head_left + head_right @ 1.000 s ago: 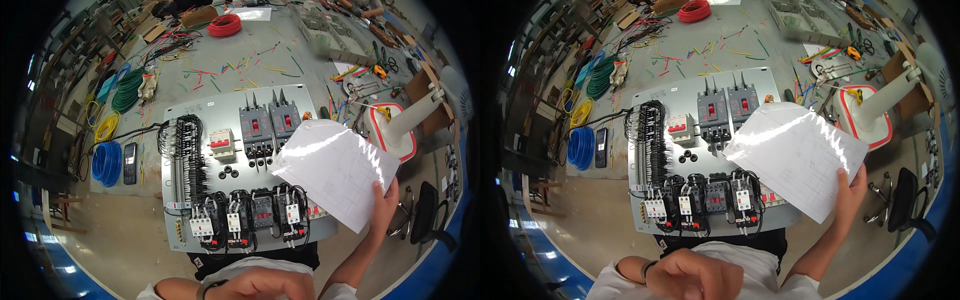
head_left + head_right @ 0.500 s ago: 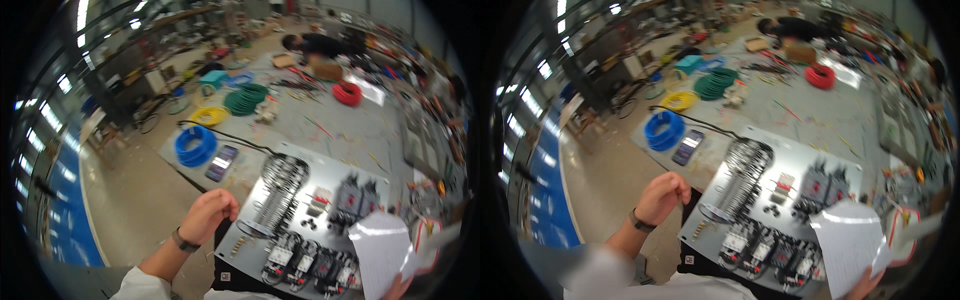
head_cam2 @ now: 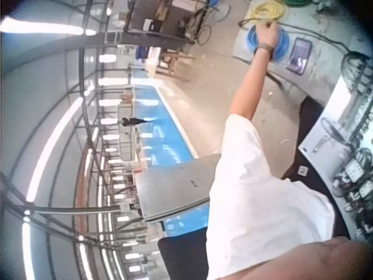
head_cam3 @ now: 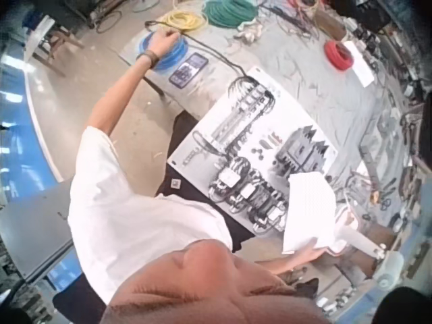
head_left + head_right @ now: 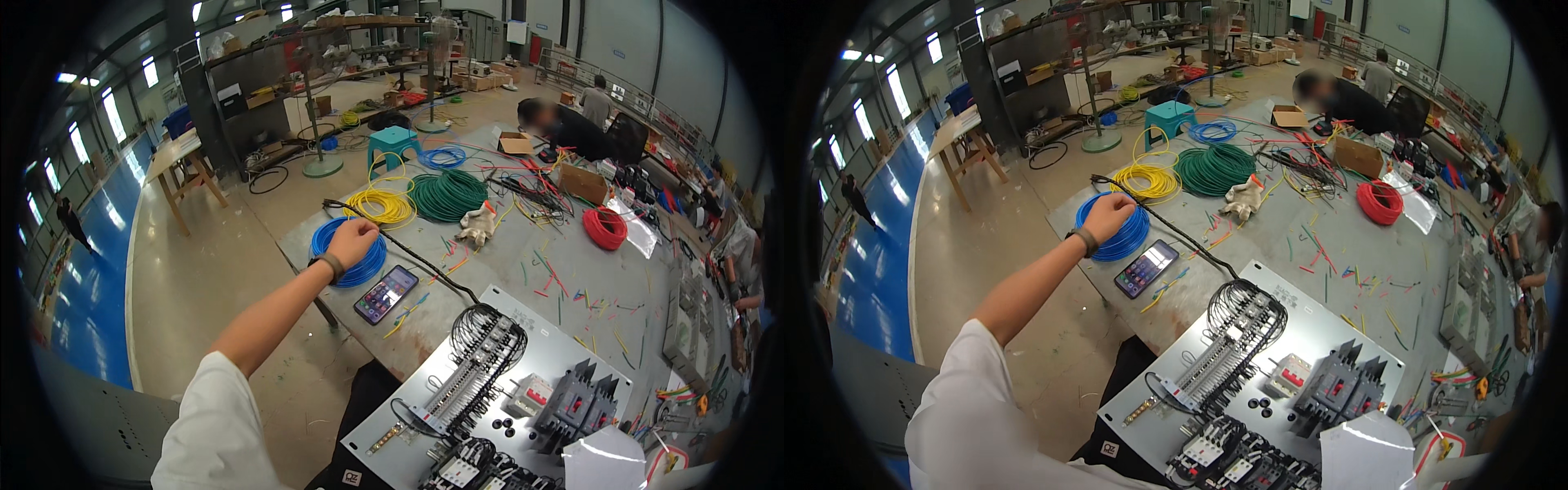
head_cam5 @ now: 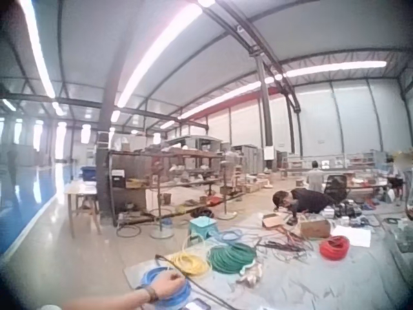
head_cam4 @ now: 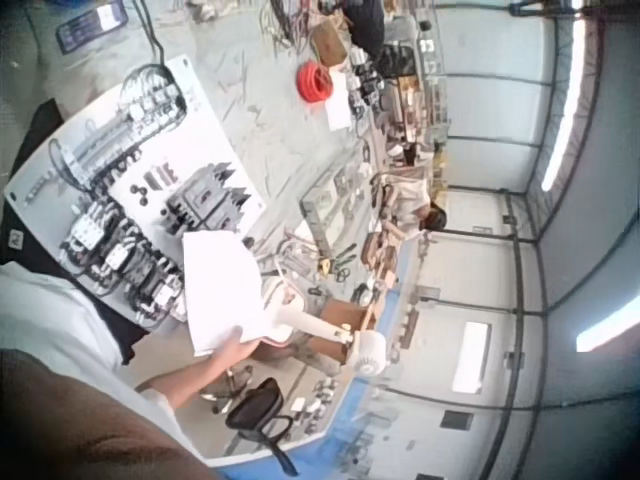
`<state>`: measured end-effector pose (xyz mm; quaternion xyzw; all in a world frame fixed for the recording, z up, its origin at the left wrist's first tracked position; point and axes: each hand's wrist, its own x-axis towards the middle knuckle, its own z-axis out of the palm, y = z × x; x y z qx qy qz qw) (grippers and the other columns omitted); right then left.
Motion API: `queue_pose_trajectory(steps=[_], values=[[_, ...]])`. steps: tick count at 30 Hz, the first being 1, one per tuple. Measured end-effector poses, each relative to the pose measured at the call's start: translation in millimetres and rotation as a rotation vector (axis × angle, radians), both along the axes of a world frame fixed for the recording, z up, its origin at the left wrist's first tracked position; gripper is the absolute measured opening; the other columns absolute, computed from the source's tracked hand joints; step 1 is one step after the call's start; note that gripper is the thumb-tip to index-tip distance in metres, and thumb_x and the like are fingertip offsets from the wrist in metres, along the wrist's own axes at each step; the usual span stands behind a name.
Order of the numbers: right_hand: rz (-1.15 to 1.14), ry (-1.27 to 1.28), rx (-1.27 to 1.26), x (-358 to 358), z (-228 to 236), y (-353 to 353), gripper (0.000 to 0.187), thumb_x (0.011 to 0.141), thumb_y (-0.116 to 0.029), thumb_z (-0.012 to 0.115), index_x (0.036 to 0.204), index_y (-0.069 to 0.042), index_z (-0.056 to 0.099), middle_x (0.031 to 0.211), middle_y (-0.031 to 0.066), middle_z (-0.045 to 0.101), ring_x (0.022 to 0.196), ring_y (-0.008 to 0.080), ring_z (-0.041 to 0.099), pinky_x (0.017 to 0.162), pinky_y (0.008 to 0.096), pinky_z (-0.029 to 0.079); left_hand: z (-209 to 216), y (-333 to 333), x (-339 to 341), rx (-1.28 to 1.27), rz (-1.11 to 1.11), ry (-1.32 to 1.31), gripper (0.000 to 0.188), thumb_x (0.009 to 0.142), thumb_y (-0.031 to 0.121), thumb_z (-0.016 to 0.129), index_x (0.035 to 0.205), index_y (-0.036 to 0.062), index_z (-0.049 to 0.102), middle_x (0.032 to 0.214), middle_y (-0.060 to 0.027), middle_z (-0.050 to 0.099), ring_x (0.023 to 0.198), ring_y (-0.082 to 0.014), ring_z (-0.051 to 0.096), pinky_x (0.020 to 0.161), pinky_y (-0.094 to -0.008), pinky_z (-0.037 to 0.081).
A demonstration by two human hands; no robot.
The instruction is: The person consults a laminated wiring diagram and then strips and routes a yellow wire into an electrical control panel. The person uses wire strippers to remove insulation and connects the wire to terminal blocks on the panel.
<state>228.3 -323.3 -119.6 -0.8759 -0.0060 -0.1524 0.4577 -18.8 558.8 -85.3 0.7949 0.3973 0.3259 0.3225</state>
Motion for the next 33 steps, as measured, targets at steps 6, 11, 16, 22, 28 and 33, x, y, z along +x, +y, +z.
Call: queue_pose_trajectory(steps=[6, 11, 16, 22, 28, 33], values=[[0.013, 0.055, -0.050, -13.3, 18.2, 16.0, 0.066, 0.104, -0.010, 0.069, 0.161, 0.009, 0.043, 0.159, 0.0272, 0.054, 0.138, 0.0349, 0.057, 0.117, 0.0442, 0.045, -21.9, 63.1, 17.5, 0.462, 0.064, 0.349, 0.026, 0.090, 0.021, 0.073, 0.109, 0.0052, 0.079, 0.108, -0.0183, 0.076, 0.105, -0.0392, 0.072, 0.094, -0.0505, 0.058], [0.077, 0.108, 0.011, -20.4, 32.6, 36.5, 0.065, 0.105, -0.010, 0.069, 0.161, 0.009, 0.043, 0.157, 0.0259, 0.056, 0.136, 0.0329, 0.058, 0.116, 0.0432, 0.046, -31.8, 98.1, 42.1, 0.590, -0.012, 0.432, 0.037, 0.089, 0.027, 0.075, 0.117, 0.0031, 0.077, 0.107, -0.0189, 0.074, 0.107, -0.0407, 0.069, 0.095, -0.0513, 0.055], [0.098, 0.138, -0.080, -13.0, 38.2, 45.8, 0.067, 0.105, -0.015, 0.071, 0.161, 0.009, 0.042, 0.156, 0.0265, 0.057, 0.135, 0.0334, 0.059, 0.116, 0.0436, 0.046, -38.5, 124.1, 80.1, 0.444, -0.009, 0.925, 0.056, 0.088, 0.050, 0.079, 0.122, 0.0050, 0.078, 0.121, -0.0217, 0.077, 0.114, -0.0393, 0.073, 0.109, -0.0518, 0.050], [0.044, 0.132, -0.216, -17.4, 45.4, 39.3, 0.073, 0.105, -0.023, 0.074, 0.161, 0.011, 0.042, 0.157, 0.0292, 0.055, 0.136, 0.0364, 0.059, 0.117, 0.0466, 0.046, -30.7, 146.9, 114.9, 0.066, -0.052, 1.206, 0.062, 0.082, 0.044, 0.080, 0.131, 0.0055, 0.077, 0.135, -0.0172, 0.076, 0.129, -0.0353, 0.071, 0.117, -0.0539, 0.040], [0.032, 0.215, -0.242, -18.3, 45.4, 47.2, 0.074, 0.106, -0.026, 0.073, 0.161, 0.011, 0.041, 0.156, 0.0324, 0.054, 0.136, 0.0391, 0.059, 0.116, 0.0482, 0.046, -50.2, 177.8, 102.3, 0.053, 0.028, 1.069, 0.044, 0.097, 0.032, 0.064, 0.133, 0.0085, 0.076, 0.139, -0.0172, 0.074, 0.131, -0.0352, 0.069, 0.116, -0.0575, 0.042], [0.028, 0.314, -0.173, -7.5, 38.3, 63.5, 0.073, 0.107, -0.027, 0.072, 0.160, 0.012, 0.042, 0.159, 0.0338, 0.052, 0.139, 0.0403, 0.057, 0.119, 0.0477, 0.044, -34.5, 196.5, 89.9, 0.106, 0.053, 0.648, 0.045, 0.104, 0.038, 0.063, 0.131, 0.0033, 0.071, 0.110, -0.0188, 0.079, 0.091, -0.0323, 0.077, 0.088, -0.0470, 0.058]])
